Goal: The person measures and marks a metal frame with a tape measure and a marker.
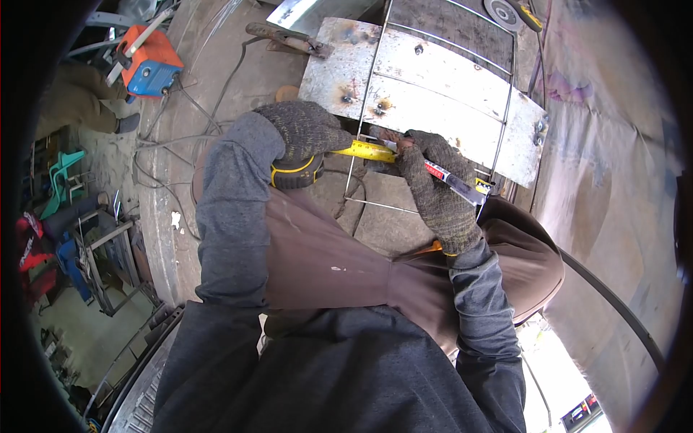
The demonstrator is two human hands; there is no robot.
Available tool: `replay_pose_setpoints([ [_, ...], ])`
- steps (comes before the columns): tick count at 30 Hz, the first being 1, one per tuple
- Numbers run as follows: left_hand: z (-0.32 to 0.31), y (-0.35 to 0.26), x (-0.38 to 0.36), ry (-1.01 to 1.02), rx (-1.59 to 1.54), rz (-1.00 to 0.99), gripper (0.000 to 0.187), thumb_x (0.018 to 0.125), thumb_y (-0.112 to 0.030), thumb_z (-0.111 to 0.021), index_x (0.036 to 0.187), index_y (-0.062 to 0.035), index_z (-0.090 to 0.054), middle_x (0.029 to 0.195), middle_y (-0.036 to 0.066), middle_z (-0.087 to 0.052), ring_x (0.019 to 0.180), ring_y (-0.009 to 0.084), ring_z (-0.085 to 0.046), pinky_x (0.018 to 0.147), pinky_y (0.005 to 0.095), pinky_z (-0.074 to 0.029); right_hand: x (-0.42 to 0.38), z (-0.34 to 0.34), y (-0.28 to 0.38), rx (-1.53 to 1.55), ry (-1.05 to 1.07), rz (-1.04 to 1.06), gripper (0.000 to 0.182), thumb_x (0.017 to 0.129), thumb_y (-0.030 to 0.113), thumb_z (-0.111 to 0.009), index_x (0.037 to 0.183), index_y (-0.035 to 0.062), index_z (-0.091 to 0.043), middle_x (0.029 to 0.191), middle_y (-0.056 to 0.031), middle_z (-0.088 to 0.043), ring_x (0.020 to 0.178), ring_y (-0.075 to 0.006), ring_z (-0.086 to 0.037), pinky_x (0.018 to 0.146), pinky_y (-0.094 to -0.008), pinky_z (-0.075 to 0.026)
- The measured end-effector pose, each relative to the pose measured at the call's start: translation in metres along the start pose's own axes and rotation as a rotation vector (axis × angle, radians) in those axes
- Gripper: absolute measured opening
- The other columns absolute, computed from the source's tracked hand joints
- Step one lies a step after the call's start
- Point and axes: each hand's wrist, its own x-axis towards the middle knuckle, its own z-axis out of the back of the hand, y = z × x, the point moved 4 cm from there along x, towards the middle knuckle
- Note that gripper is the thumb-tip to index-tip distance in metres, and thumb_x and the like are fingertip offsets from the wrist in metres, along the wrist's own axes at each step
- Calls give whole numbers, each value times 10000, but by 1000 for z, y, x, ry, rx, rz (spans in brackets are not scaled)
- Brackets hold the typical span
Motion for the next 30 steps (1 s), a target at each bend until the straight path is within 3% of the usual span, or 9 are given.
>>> replay_pose_setpoints([
  [2, -1, 1, -1, -50, 26, -28, 420, 934, -198, -605, 1350, -256, -611, 1381, 134, -583, 1259, 353, -562, 1061, 442, -463, -1, 1, -1, -43, -51, 106, 217, 972, 232, -648, 1008, 23, -695, 815, -147, -689, 707, -294, -680, 645, -376, -531],
  [6, -1, 1, 0, -46, 4, -20, 399, 925, -203, -618, 1321, -251, -635, 1349, 131, -608, 1221, 361, -589, 1035, 450, -482, -3, 2, -2, -21, -103, 28, 204, 969, 216, -650, 1008, 21, -694, 817, -147, -689, 692, -303, -676, 641, -381, -532],
  [8, -5, 4, 4, -80, 25, -53, 389, 915, -208, -633, 1301, -251, -650, 1330, 132, -622, 1196, 367, -606, 1019, 458, -493, -3, 3, 0, 6, -51, -45, 223, 1000, 201, -621, 1023, -12, -682, 875, -136, -690, 775, -229, -680, 690, -340, -524],
  [9, -4, 3, 3, -80, 24, -52, 389, 915, -208, -633, 1301, -251, -650, 1330, 132, -622, 1196, 367, -606, 1019, 458, -493, -4, 3, 1, 6, -50, -45, 223, 1000, 201, -621, 1023, -12, -682, 875, -136, -690, 775, -229, -680, 690, -340, -524],
  [17, -2, 2, 2, -20, -22, 18, 359, 965, -222, -571, 1312, -278, -641, 1375, 129, -593, 1264, 358, -558, 1063, 443, -462, -1, 0, 4, -51, -11, 80, 182, 987, 175, -624, 1022, 9, -691, 870, -147, -688, 722, -274, -677, 640, -355, -522],
  [24, -5, 4, 2, -68, 4, -19, 371, 966, -216, -570, 1327, -276, -630, 1370, 128, -598, 1249, 360, -571, 1059, 447, -467, -2, 0, 3, -87, 42, 68, 148, 981, 138, -618, 1042, 25, -692, 868, -140, -678, 705, -272, -667, 626, -355, -513],
  [26, -3, 3, 2, -61, -3, -12, 376, 965, -209, -569, 1331, -272, -628, 1368, 127, -601, 1241, 358, -579, 1051, 447, -473, -2, 0, 2, -89, 33, 75, 197, 954, 207, -670, 1009, 21, -702, 873, -152, -704, 753, -293, -694, 655, -377, -542],
  [30, -2, 3, 3, -31, -52, 27, 377, 964, -208, -569, 1332, -269, -627, 1371, 125, -600, 1239, 355, -581, 1050, 448, -475, -1, 0, 4, -42, 37, 81, 193, 955, 204, -667, 1012, 23, -703, 851, -149, -703, 737, -294, -693, 662, -374, -545],
])
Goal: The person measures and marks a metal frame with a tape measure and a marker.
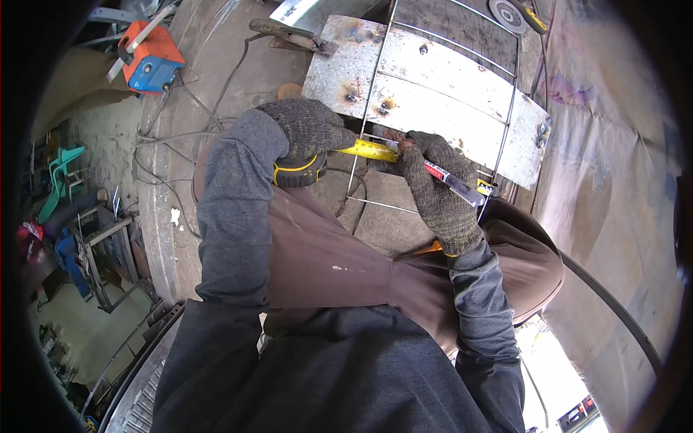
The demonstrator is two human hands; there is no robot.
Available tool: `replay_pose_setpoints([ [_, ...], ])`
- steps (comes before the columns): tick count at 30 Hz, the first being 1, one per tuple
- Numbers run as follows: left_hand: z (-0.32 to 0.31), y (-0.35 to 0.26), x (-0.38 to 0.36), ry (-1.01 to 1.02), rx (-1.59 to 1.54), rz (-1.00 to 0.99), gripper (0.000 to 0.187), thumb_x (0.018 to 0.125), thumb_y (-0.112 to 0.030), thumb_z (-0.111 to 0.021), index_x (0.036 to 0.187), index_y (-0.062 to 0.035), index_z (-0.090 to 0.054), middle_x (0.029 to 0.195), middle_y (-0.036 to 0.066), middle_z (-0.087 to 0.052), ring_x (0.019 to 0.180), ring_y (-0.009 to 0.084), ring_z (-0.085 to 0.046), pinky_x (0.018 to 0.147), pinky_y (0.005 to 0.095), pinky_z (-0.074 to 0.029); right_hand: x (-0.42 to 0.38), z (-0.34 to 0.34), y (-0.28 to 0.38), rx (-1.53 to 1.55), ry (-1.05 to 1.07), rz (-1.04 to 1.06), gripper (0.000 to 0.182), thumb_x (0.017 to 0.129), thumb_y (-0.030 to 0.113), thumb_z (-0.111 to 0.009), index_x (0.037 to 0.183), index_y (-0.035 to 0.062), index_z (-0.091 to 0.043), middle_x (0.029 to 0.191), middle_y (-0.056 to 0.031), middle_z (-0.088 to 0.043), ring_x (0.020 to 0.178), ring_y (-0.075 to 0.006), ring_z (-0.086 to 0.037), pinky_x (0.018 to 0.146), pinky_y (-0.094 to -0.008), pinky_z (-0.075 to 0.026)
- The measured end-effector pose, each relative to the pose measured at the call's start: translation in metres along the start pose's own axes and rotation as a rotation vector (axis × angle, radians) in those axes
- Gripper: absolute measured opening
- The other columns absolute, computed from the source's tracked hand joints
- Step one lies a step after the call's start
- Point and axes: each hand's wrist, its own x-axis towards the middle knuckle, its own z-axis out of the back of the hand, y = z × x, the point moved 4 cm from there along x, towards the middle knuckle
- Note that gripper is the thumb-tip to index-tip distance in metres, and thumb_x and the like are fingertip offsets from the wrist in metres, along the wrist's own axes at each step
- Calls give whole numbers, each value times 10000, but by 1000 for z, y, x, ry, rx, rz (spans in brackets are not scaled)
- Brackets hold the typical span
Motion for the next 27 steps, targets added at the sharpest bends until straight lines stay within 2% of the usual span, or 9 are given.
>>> replay_pose_setpoints([
  [3, -2, 0, 1, 4, 29, -8, 379, 965, -211, -570, 1336, -268, -624, 1376, 115, -598, 1245, 352, -576, 1052, 451, -473, 1, 0, 0, 54, -20, -56, 190, 958, 201, -662, 1016, 27, -709, 832, -150, -701, 711, -294, -687, 650, -380, -542],
  [5, -2, 0, 0, -4, 71, -14, 373, 970, -206, -564, 1333, -266, -627, 1380, 105, -596, 1253, 346, -570, 1055, 444, -472, 1, 0, 4, -13, -6, 35, 156, 992, 133, -603, 1045, 10, -682, 837, -140, -663, 684, -264, -655, 603, -358, -505],
  [8, -2, 0, -2, -19, 60, -26, 371, 973, -200, -557, 1331, -267, -628, 1376, 98, -599, 1253, 341, -569, 1056, 436, -473, 1, 0, 1, -138, 37, 39, 165, 992, 142, -603, 1053, 13, -684, 846, -141, -669, 689, -265, -663, 609, -358, -510],
  [15, 0, -3, -1, 1, 66, -16, 371, 974, -208, -557, 1330, -285, -626, 1372, 93, -599, 1245, 340, -573, 1055, 433, -474, 3, 2, 6, -78, -19, 68, 191, 999, 174, -598, 1051, 17, -693, 832, -136, -674, 693, -264, -670, 610, -354, -515],
  [17, 0, -3, -1, -2, 75, -12, 368, 974, -212, -560, 1327, -289, -627, 1377, 97, -595, 1251, 340, -569, 1057, 436, -472, 3, 2, 6, -9, -14, -17, 199, 995, 191, -608, 1044, 19, -697, 822, -135, -672, 691, -266, -669, 614, -353, -516],
  [21, 2, -4, -3, -3, 83, -17, 366, 975, -217, -560, 1327, -291, -627, 1379, 105, -592, 1262, 341, -562, 1064, 441, -466, 4, 2, 4, -69, 2, 2, 195, 988, 194, -620, 1027, 20, -698, 828, -134, -678, 694, -270, -671, 617, -350, -515],
  [24, 3, -5, -3, -5, 53, -14, 365, 978, -217, -558, 1327, -294, -627, 1384, 108, -589, 1271, 344, -555, 1067, 443, -463, 2, 0, -1, -130, -4, 6, 189, 970, 203, -629, 1044, 61, -731, 825, -143, -700, 672, -297, -671, 612, -395, -524],
  [27, 3, -5, -2, 17, 79, -4, 363, 978, -219, -557, 1326, -297, -627, 1389, 101, -587, 1273, 347, -554, 1068, 443, -462, 3, 1, 0, -108, 7, -44, 191, 981, 198, -632, 998, 19, -698, 845, -133, -693, 708, -270, -682, 613, -356, -514],
])
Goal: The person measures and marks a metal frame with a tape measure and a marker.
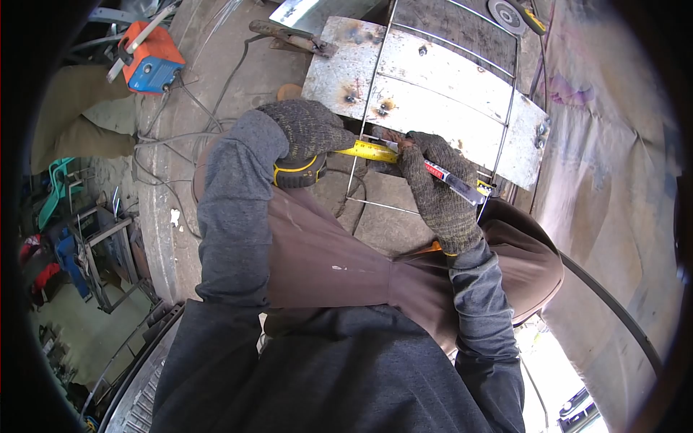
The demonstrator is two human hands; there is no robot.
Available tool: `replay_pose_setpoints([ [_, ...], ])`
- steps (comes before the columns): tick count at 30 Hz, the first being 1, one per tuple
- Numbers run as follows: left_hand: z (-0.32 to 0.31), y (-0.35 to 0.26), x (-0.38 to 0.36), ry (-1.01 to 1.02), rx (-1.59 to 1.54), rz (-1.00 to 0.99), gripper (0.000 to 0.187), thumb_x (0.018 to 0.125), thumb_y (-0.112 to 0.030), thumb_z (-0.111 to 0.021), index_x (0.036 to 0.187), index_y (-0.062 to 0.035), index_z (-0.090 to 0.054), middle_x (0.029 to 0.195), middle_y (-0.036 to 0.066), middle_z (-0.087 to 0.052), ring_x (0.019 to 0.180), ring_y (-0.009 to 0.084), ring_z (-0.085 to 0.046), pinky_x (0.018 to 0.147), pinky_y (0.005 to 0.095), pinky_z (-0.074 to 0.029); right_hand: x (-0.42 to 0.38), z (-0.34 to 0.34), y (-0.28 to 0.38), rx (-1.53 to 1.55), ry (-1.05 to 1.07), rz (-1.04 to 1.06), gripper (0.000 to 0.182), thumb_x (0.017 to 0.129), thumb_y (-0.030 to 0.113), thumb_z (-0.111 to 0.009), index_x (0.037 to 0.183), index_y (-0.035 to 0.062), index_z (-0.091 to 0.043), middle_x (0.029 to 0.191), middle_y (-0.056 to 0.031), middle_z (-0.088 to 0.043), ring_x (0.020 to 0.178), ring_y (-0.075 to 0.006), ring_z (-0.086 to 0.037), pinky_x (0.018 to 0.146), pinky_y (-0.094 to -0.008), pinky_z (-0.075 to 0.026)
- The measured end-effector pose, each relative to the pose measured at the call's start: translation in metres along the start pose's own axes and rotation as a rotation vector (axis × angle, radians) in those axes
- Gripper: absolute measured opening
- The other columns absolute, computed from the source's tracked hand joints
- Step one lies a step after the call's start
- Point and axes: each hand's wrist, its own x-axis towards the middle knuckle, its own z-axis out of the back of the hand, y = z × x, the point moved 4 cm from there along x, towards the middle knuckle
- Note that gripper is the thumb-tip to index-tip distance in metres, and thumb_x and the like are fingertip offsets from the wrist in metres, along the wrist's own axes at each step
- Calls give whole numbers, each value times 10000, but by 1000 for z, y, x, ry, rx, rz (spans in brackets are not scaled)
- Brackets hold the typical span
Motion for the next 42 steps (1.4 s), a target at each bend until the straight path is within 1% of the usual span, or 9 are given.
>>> replay_pose_setpoints([
  [24, -2, 2, 1, -63, 3, -61, 360, 947, -211, -591, 1302, -229, -646, 1333, 114, -627, 1239, 348, -583, 1049, 448, -471, -2, 4, -5, 56, -72, -22, 190, 978, 205, -635, 1041, 39, -703, 854, -136, -690, 734, -275, -690, 655, -369, -542],
  [29, -4, 4, 3, -110, 21, -116, 348, 943, -196, -577, 1280, -169, -657, 1284, 141, -645, 1129, 330, -639, 959, 440, -518, -5, 22, -33, 562, -229, -238, 223, 992, 203, -644, 1054, -8, -683, 899, -92, -705, 796, -152, -689, 694, -289, -549],
  [33, -8, 11, -2, -219, -42, -212, 324, 952, -194, -559, 1248, -133, -678, 1234, 152, -663, 1045, 333, -667, 908, 435, -536, -7, 67, -38, 697, -423, -352, 231, 1006, 180, -613, 1091, -32, -644, 917, -107, -706, 844, -161, -703, 773, -286, -569],
  [36, -5, 12, -10, -301, -158, -191, 316, 955, -183, -553, 1228, -101, -690, 1188, 154, -686, 1003, 339, -682, 882, 418, -549, -12, 107, -41, 452, -549, -340, 361, 1039, 289, -497, 1134, -39, -614, 996, -143, -670, 920, -228, -689, 866, -340, -553],
  [37, -8, 20, -13, -299, -145, -199, 316, 955, -183, -553, 1228, -101, -690, 1188, 154, -686, 1003, 339, -682, 882, 418, -549, -12, 125, -33, -204, -548, -94, 376, 1050, 297, -481, 1129, -46, -612, 1025, -140, -659, 940, -215, -685, 865, -338, -555],
  [39, 7, 20, -18, -459, 25, -302, 314, 949, -152, -562, 1228, -75, -685, 1214, 145, -681, 1079, 319, -662, 928, 393, -532, -20, 147, -46, 285, -706, -321, 333, 1030, 268, -507, 1120, -35, -612, 1006, -159, -662, 936, -222, -689, 832, -338, -558],
  [40, 23, 11, -26, -378, 67, -150, 318, 944, -127, -571, 1237, -60, -675, 1246, 133, -671, 1183, 286, -618, 993, 376, -495, -22, 154, -53, 483, -757, -296, 331, 1020, 267, -540, 1125, -39, -605, 1004, -161, -667, 909, -233, -698, 807, -345, -563],
  [41, 26, 21, -20, -383, 76, -163, 318, 944, -127, -571, 1237, -60, -675, 1246, 133, -671, 1183, 286, -618, 993, 376, -495, -19, 160, -65, 476, -771, -294, 331, 1020, 267, -540, 1125, -39, -605, 1004, -161, -667, 909, -233, -698, 807, -345, -563],
  [42, 32, 39, -19, -440, 27, -164, 322, 946, -124, -575, 1247, -61, -669, 1237, 134, -675, 1190, 272, -614, 999, 365, -489, -16, 170, -67, 70, -708, -173, 337, 1014, 275, -558, 1129, -38, -604, 1002, -156, -673, 902, -235, -702, 809, -346, -567],
])
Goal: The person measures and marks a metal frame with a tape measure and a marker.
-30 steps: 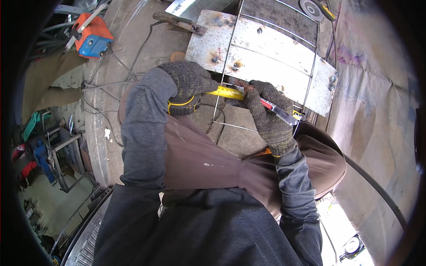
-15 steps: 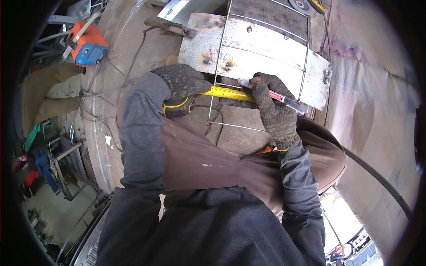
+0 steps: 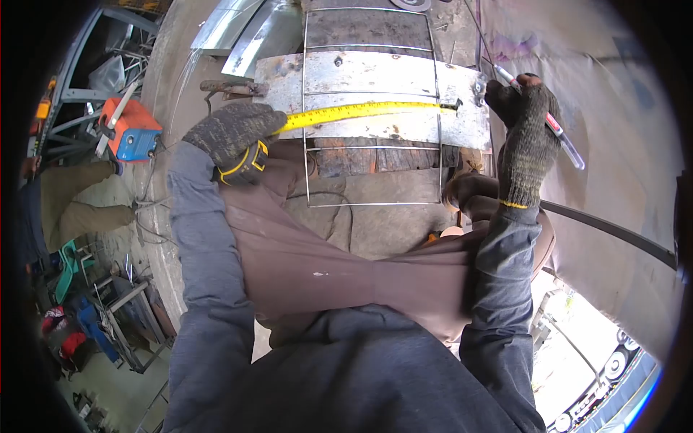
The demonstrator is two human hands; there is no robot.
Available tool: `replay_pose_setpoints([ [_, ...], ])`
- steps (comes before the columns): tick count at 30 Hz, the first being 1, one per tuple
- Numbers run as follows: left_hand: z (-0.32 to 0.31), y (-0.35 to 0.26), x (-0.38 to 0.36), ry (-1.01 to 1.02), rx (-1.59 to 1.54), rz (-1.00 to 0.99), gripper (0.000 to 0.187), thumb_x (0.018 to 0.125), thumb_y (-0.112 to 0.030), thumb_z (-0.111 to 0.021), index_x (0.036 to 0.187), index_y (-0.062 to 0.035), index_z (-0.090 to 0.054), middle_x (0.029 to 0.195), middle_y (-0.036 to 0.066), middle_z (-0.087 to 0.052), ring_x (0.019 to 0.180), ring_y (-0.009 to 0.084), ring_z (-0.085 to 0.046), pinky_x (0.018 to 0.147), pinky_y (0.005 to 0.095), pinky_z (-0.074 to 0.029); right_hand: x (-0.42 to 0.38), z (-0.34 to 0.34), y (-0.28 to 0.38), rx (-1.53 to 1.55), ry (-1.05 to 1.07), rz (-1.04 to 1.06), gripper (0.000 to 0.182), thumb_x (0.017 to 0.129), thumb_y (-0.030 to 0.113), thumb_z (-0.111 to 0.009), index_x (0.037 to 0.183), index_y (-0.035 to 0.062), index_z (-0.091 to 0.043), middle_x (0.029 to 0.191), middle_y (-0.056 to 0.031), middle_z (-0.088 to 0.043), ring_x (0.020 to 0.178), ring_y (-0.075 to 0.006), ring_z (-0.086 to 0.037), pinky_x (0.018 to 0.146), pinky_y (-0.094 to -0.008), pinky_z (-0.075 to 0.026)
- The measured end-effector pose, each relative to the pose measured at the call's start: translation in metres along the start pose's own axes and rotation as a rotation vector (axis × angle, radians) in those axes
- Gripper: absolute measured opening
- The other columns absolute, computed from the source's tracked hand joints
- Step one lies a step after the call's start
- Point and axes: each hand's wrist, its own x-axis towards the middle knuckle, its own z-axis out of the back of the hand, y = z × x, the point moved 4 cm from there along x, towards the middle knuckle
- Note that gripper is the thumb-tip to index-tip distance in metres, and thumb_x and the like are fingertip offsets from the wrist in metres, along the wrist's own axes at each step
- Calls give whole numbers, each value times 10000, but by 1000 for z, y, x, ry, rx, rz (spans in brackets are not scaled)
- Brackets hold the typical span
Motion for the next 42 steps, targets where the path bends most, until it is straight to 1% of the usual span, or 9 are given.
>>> replay_pose_setpoints([
  [1, 7, 17, 3, -61, -43, 9, 326, 949, -122, -579, 1257, -61, -663, 1228, 136, -679, 1198, 257, -611, 1005, 354, -482, 6, -1, 3, -337, 51, 245, 344, 1009, 283, -577, 1132, -37, -603, 1001, -150, -678, 895, -236, -707, 812, -346, -570],
  [3, 41, 13, 25, -89, 249, -151, 326, 965, -137, -572, 1274, -78, -657, 1228, 138, -673, 1151, 233, -628, 986, 331, -491, 18, -11, -7, 427, 10, -259, 340, 991, 275, -606, 1151, -25, -620, 976, -132, -701, 880, -225, -716, 842, -329, -573],
  [5, 48, 23, 45, 175, -615, 647, 339, 959, -143, -582, 1287, -99, -652, 1236, 128, -668, 1113, 260, -638, 986, 348, -496, 39, -10, -13, 164, 72, 4, 351, 997, 281, -595, 1135, -40, -628, 966, -142, -708, 868, -229, -723, 836, -334, -578],
  [11, 31, 34, 47, 180, -149, 117, 344, 931, -140, -600, 1268, -110, -664, 1247, 154, -662, 1080, 331, -641, 986, 389, -505, 34, -21, -22, 320, 156, -278, 422, 969, 366, -635, 1122, -27, -648, 854, -110, -714, 790, -162, -700, 732, -289, -556],
  [16, 45, 51, 63, 243, -713, 653, 337, 940, -90, -569, 1263, -95, -666, 1220, 144, -673, 1014, 271, -680, 908, 361, -548, 40, -34, -6, 254, 197, -171, 405, 986, 358, -635, 1108, -27, -648, 847, -109, -704, 771, -162, -681, 721, -300, -547],
  [30, 62, 95, 111, 258, -437, 730, 321, 921, -343, -682, 1140, -117, -745, 989, 113, -728, 896, 195, -661, 835, 352, -529, 71, -56, -36, 153, 328, -219, 452, 977, 400, -650, 1163, -12, -653, 902, -79, -704, 791, -117, -637, 732, -271, -518],
  [35, 60, 94, 112, 216, -115, 283, 354, 928, -368, -652, 1101, -73, -745, 1026, 161, -725, 929, 260, -680, 849, 363, -526, 71, -73, -29, 159, 350, -243, 404, 989, 360, -647, 1166, -3, -656, 864, -38, -667, 791, -103, -613, 741, -260, -512],
  [36, 63, 90, 114, 280, -408, 648, 381, 927, -381, -646, 1081, -46, -744, 1021, 169, -723, 930, 269, -682, 850, 373, -524, 72, -76, -33, 175, 351, -205, 393, 996, 348, -639, 1163, -8, -656, 875, -45, -671, 800, -102, -617, 736, -260, -514],
  [42, 72, 67, 119, 342, -384, 657, 340, 930, -342, -640, 1095, -62, -740, 1061, 182, -715, 952, 267, -683, 869, 373, -529, 73, -89, -24, 208, 371, -194, 324, 1004, 270, -620, 1196, 9, -639, 1009, -94, -706, 926, -171, -679, 809, -298, -538],
])
